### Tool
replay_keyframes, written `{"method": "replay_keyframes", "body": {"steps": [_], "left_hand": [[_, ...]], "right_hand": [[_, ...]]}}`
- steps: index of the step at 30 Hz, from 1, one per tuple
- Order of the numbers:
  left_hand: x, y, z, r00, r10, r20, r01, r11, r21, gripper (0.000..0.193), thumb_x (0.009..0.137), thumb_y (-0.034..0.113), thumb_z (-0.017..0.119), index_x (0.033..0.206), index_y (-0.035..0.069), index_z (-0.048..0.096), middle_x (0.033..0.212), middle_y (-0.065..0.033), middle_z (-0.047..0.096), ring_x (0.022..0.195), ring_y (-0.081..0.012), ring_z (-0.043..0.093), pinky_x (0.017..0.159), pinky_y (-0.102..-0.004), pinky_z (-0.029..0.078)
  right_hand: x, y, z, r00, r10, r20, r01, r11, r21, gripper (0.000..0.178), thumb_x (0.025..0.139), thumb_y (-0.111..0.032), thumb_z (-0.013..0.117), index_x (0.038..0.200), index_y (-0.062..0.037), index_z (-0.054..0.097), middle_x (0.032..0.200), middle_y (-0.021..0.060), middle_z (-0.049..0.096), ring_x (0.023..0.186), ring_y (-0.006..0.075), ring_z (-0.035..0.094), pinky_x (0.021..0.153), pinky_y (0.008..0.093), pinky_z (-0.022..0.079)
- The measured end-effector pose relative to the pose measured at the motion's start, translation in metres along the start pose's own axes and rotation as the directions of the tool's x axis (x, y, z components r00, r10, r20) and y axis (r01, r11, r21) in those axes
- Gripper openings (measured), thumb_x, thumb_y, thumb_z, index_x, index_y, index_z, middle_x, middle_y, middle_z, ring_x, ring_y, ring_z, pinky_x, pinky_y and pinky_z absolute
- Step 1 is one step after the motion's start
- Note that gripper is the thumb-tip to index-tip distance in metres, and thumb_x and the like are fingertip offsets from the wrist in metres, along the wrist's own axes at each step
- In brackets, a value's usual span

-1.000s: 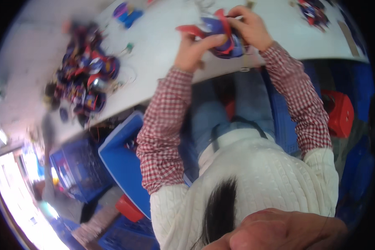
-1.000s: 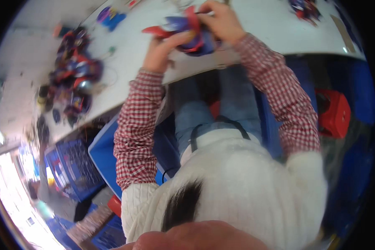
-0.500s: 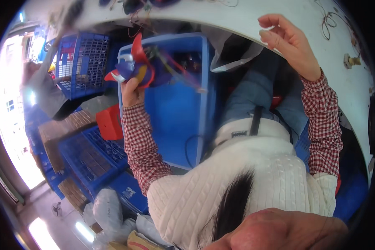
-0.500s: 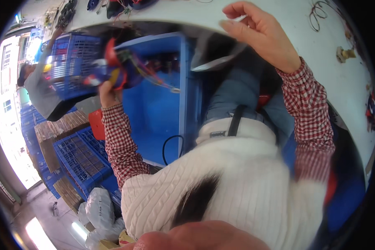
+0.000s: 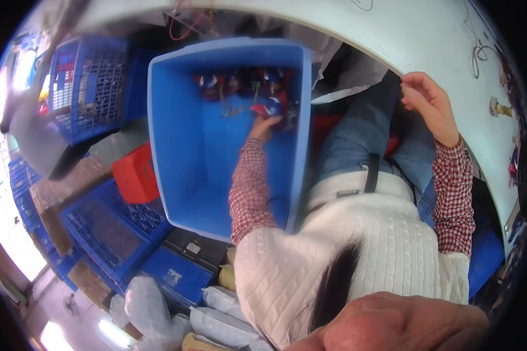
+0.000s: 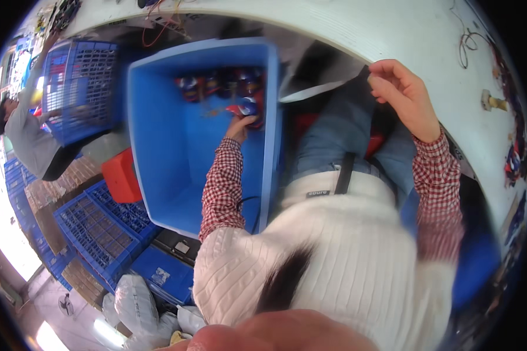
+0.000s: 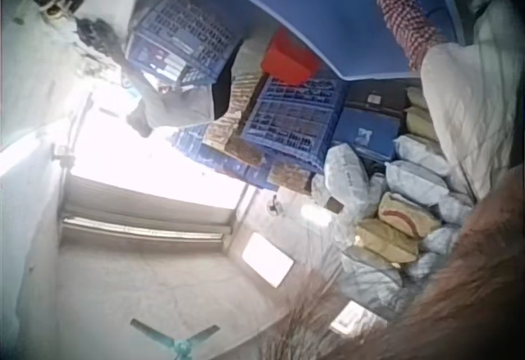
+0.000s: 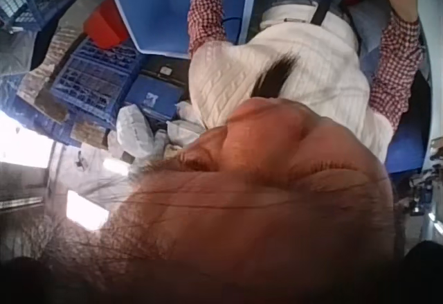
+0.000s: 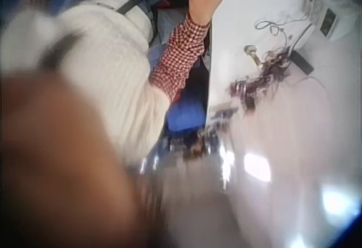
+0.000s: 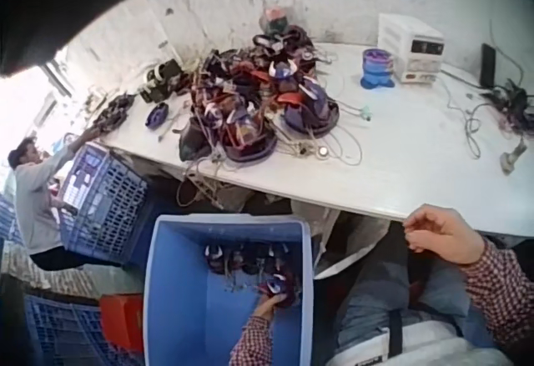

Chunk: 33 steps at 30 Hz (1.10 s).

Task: Assembling small plastic toy components at a workbench and placing them into a blue collection bin.

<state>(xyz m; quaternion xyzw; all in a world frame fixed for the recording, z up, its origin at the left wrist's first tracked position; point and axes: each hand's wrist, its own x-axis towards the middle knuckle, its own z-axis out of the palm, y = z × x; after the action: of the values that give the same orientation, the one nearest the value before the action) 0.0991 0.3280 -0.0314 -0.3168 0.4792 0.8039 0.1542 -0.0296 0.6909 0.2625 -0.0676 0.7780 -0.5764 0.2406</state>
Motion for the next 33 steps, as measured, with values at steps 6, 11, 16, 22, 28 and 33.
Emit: {"method": "replay_keyframes", "body": {"steps": [6, 11, 16, 22, 28, 33], "left_hand": [[0.043, -0.054, -0.056, 0.977, 0.062, 0.202, -0.152, 0.87, 0.469, 0.051, 0.074, 0.009, 0.068, 0.121, 0.0, 0.051, 0.11, -0.0151, 0.06, 0.096, -0.0245, 0.06, 0.085, -0.0323, 0.047], [0.01, -0.063, -0.07, 0.875, 0.292, 0.386, -0.478, 0.391, 0.787, 0.064, 0.076, 0.021, 0.07, 0.13, 0.001, 0.043, 0.122, -0.0205, 0.053, 0.105, -0.0312, 0.056, 0.09, -0.04, 0.046], [-0.069, 0.003, -0.052, 0.947, 0.271, 0.173, -0.265, 0.355, 0.896, 0.086, 0.07, 0.027, 0.073, 0.14, -0.001, 0.031, 0.124, -0.0258, 0.044, 0.101, -0.0352, 0.049, 0.093, -0.0415, 0.039], [-0.112, 0.102, 0.009, 0.775, 0.628, -0.067, -0.152, 0.288, 0.945, 0.038, 0.083, 0.014, 0.065, 0.114, -0.002, 0.052, 0.104, -0.0166, 0.055, 0.091, -0.025, 0.054, 0.086, -0.0322, 0.045], [-0.171, 0.171, 0.267, 0.632, 0.609, 0.48, -0.66, 0.099, 0.744, 0.022, 0.085, 0.007, 0.058, 0.106, 0.001, 0.055, 0.096, -0.0125, 0.057, 0.083, -0.0207, 0.055, 0.078, -0.0299, 0.047], [-0.173, 0.108, 0.512, 0.18, 0.074, 0.981, -0.973, 0.159, 0.166, 0.034, 0.075, 0.003, 0.068, 0.106, -0.001, 0.056, 0.094, -0.0126, 0.056, 0.08, -0.0221, 0.055, 0.073, -0.0306, 0.048]], "right_hand": [[-0.006, -0.003, -0.005, 0.998, -0.056, 0.01, 0.056, 0.968, -0.244, 0.02, 0.084, -0.011, 0.063, 0.103, -0.0051, 0.063, 0.088, 0.0055, 0.063, 0.074, 0.0111, 0.056, 0.069, 0.0211, 0.047], [-0.028, 0.005, -0.023, 0.957, -0.288, -0.046, 0.268, 0.93, -0.25, 0.018, 0.083, -0.018, 0.064, 0.095, -0.0045, 0.061, 0.086, 0.0072, 0.061, 0.071, 0.0168, 0.057, 0.069, 0.0249, 0.049], [-0.093, 0.025, -0.089, 0.775, -0.379, -0.506, 0.274, 0.923, -0.271, 0.018, 0.084, -0.013, 0.063, 0.099, -0.0039, 0.06, 0.086, 0.0053, 0.06, 0.071, 0.0147, 0.056, 0.068, 0.0232, 0.048], [-0.17, 0.087, -0.228, 0.356, -0.208, -0.911, 0.14, 0.976, -0.169, 0.02, 0.087, -0.013, 0.06, 0.105, -0.0044, 0.061, 0.089, 0.0024, 0.062, 0.072, 0.0094, 0.053, 0.064, 0.0217, 0.047], [-0.264, 0.192, -0.4, -0.218, -0.249, -0.944, -0.129, 0.966, -0.225, 0.023, 0.091, -0.023, 0.056, 0.107, -0.0073, 0.063, 0.088, -0.0002, 0.064, 0.074, 0.0086, 0.054, 0.065, 0.0204, 0.044], [-0.308, 0.221, -0.451, -0.154, -0.074, -0.985, -0.195, 0.98, -0.043, 0.027, 0.09, -0.026, 0.056, 0.107, -0.0073, 0.064, 0.086, 0.001, 0.064, 0.074, 0.0093, 0.055, 0.064, 0.0222, 0.045]]}}
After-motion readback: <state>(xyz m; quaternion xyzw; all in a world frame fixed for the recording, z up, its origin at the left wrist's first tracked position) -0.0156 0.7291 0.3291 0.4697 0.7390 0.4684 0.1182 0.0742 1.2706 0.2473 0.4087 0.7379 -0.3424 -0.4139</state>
